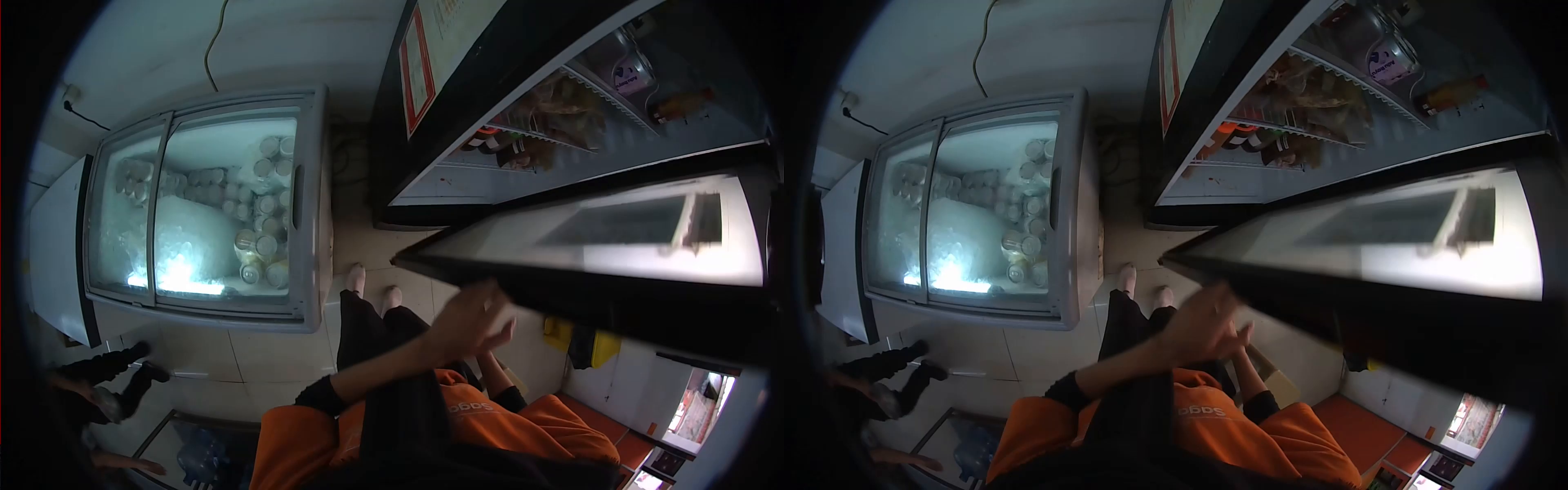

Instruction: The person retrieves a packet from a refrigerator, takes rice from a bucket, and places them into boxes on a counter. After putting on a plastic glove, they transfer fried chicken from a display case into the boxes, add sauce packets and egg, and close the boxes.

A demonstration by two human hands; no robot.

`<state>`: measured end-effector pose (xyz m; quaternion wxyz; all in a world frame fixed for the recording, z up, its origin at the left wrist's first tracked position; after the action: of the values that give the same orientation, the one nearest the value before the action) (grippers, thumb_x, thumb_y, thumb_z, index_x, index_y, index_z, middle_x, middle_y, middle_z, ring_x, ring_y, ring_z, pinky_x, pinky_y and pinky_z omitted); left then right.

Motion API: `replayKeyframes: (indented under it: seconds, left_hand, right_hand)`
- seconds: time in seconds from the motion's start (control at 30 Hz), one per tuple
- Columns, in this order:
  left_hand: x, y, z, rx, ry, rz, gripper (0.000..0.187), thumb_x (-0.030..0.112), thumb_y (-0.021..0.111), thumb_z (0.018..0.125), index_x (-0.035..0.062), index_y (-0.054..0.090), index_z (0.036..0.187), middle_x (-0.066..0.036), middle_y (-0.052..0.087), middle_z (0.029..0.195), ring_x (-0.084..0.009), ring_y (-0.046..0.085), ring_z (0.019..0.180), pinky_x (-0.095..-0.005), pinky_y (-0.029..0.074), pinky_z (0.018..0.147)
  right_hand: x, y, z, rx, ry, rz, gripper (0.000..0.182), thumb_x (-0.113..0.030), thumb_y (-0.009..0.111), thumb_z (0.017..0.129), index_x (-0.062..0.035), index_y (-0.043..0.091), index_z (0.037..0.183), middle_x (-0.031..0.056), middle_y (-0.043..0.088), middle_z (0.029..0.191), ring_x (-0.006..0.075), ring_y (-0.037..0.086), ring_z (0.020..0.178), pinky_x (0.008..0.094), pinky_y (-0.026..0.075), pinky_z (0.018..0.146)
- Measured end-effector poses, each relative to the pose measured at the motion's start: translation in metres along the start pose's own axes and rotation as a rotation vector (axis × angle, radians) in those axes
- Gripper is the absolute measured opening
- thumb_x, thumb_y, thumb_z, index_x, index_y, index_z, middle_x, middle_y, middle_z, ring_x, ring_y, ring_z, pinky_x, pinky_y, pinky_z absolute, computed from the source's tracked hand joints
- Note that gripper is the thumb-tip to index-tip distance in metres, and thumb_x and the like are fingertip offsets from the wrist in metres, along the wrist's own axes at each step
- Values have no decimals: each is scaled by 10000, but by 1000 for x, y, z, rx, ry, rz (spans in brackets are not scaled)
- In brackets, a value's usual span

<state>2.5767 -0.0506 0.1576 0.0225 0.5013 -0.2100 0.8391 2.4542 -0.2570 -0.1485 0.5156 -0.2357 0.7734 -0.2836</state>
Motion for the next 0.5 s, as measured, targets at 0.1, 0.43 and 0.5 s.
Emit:
replayKeyframes:
  seconds: [0.1,0.43,0.5]
  left_hand:
    - [-17,21,-32,-213,97,-3,267,243,626,789,34,551,939,-106,555,849,-283,592,777,-384,475,700]
    - [-204,47,-81,-1009,-345,577,341,349,640,786,58,593,958,-109,615,968,-257,607,939,-444,471,791]
    - [-254,59,-77,-1093,-414,445,335,342,635,790,61,600,968,-139,606,1001,-298,588,974,-440,469,816]
  right_hand:
    - [-22,3,-26,33,335,326,784,-80,692,757,-115,240,1396,160,549,1133,206,629,694,307,506,539]
    - [33,-17,-80,712,635,609,411,-119,634,840,-8,454,1193,66,596,854,111,536,670,261,433,548]
    - [106,1,-95,902,565,503,470,-185,610,865,12,433,1253,44,563,869,86,483,754,252,404,648]
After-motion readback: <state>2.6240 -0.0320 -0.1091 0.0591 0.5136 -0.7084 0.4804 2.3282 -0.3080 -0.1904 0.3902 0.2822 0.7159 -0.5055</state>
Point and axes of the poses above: each hand's wrist, its own z-axis towards the middle knuckle, its own y-axis out of the palm, x = y × z, the point moved 2 cm from there along z, towards the middle knuckle
